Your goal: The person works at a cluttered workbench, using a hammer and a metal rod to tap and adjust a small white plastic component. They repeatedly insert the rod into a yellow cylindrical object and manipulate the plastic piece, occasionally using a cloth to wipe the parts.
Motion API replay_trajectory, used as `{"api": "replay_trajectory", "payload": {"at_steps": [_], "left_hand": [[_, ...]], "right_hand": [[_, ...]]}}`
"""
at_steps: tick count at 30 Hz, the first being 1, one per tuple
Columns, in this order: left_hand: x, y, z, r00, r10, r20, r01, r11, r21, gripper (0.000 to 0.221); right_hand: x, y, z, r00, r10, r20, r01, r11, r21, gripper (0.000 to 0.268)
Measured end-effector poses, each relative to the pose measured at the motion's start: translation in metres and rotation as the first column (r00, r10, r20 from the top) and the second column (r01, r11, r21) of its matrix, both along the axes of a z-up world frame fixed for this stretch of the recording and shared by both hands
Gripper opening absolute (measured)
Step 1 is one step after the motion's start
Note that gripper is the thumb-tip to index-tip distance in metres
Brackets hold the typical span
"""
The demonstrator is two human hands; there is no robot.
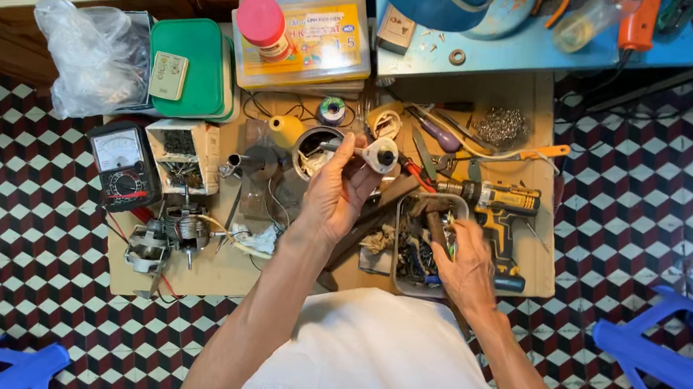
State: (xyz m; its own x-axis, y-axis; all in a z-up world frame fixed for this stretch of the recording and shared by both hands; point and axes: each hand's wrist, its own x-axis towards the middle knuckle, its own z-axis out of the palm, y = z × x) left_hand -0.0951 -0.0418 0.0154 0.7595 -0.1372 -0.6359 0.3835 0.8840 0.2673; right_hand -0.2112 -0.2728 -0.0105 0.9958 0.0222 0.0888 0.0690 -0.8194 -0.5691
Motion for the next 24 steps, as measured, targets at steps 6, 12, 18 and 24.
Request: {"api": "replay_trajectory", "payload": {"at_steps": [6, 12, 18, 24], "left_hand": [[0.022, -0.035, -0.019, 0.998, 0.039, -0.056, -0.044, 0.993, -0.105, 0.020], [0.043, -0.048, -0.046, 0.999, 0.024, -0.049, -0.032, 0.986, -0.164, 0.025], [0.067, -0.056, -0.074, 0.996, 0.048, -0.076, -0.064, 0.972, -0.224, 0.020], [0.081, -0.059, -0.091, 0.977, 0.044, -0.206, -0.082, 0.981, -0.175, 0.027]], "right_hand": [[0.095, 0.013, 0.083, 0.998, 0.054, -0.013, -0.041, 0.881, 0.471, 0.024], [0.153, 0.031, 0.118, 0.967, 0.218, 0.132, -0.254, 0.865, 0.433, 0.033], [0.178, 0.034, 0.111, 0.979, 0.180, 0.095, -0.204, 0.874, 0.442, 0.030], [0.202, 0.037, 0.091, 0.986, 0.151, -0.069, -0.085, 0.816, 0.572, 0.027]]}}
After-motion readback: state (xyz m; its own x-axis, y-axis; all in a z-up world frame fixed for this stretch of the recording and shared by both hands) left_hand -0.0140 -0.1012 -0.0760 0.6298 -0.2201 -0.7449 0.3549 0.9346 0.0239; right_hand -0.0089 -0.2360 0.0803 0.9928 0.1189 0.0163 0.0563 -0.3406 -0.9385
